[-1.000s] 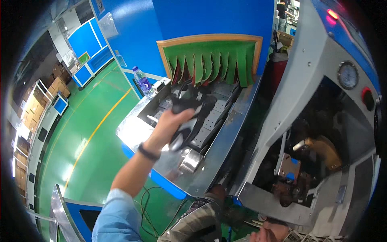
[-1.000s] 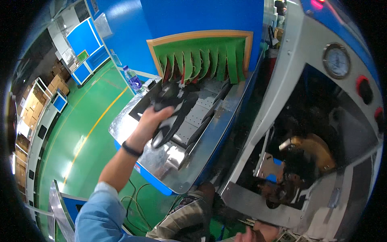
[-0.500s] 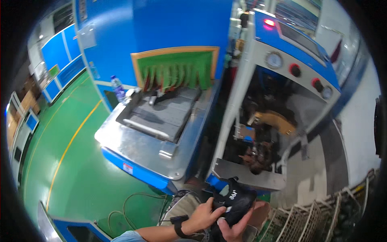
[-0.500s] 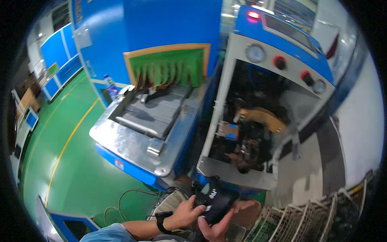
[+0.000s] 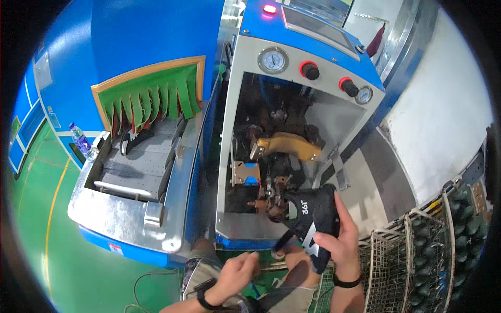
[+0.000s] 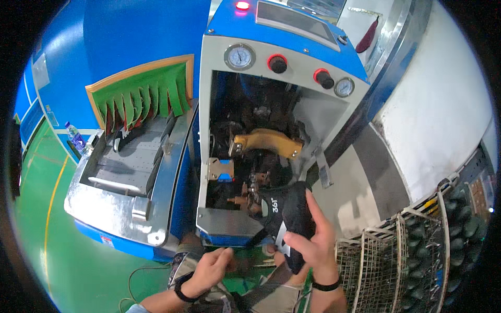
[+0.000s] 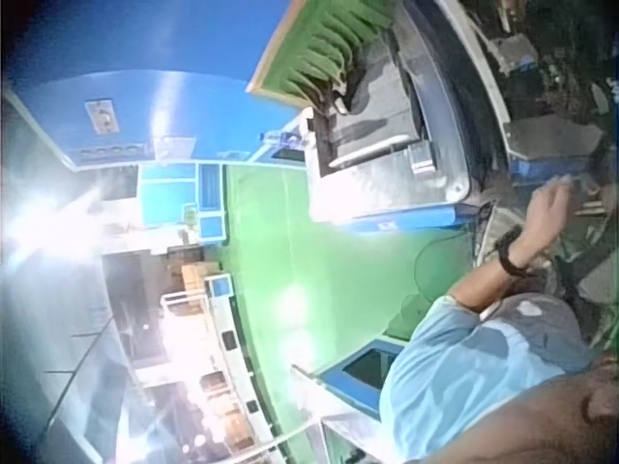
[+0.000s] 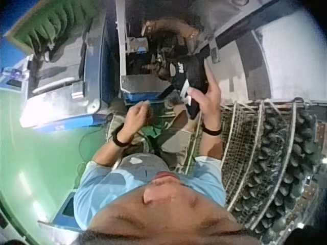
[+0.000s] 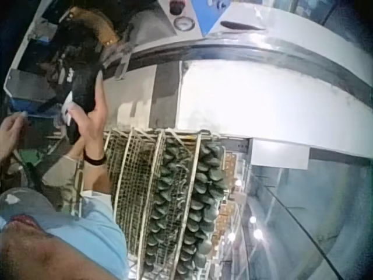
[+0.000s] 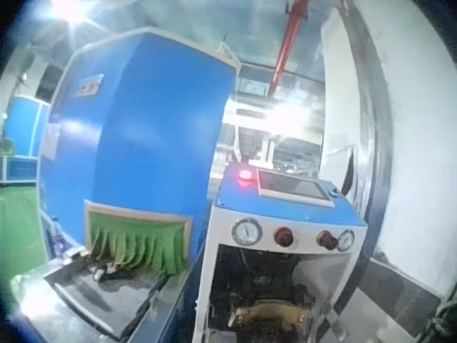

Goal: Processing footwear components using a series of industrial machines in a shoe manufacturing facility.

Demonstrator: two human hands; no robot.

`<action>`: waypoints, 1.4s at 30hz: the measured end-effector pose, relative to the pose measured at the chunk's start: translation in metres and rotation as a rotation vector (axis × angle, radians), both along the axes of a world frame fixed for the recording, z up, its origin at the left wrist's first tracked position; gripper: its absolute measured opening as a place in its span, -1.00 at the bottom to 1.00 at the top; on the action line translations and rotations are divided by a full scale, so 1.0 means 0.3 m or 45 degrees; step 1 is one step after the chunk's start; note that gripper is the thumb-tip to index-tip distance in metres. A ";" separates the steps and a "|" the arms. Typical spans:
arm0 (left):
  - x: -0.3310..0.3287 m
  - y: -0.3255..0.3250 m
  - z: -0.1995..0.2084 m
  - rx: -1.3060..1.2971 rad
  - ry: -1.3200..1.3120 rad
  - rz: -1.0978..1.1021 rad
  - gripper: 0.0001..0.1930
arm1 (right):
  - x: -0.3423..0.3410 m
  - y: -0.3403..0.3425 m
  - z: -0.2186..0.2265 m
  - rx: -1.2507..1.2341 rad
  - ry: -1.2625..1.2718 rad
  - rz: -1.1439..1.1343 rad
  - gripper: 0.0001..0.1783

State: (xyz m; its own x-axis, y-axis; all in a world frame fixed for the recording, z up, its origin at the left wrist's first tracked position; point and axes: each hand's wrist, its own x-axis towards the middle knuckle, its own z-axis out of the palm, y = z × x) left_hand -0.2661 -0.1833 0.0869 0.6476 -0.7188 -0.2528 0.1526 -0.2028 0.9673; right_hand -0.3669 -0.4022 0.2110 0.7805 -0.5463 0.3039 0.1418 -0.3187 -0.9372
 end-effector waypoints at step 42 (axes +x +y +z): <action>-0.342 0.129 -0.671 -0.233 1.488 0.049 -0.79 | 0.163 0.118 -0.018 -1.418 0.256 -0.613 -0.13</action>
State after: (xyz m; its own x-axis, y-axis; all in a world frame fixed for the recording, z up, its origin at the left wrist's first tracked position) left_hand -0.3687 -0.1446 -0.1145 0.1138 -0.7908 -0.6014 0.9666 -0.0516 0.2509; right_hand -0.3181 -0.3669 0.2055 0.6576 -0.3113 0.6860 -0.3272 -0.9383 -0.1121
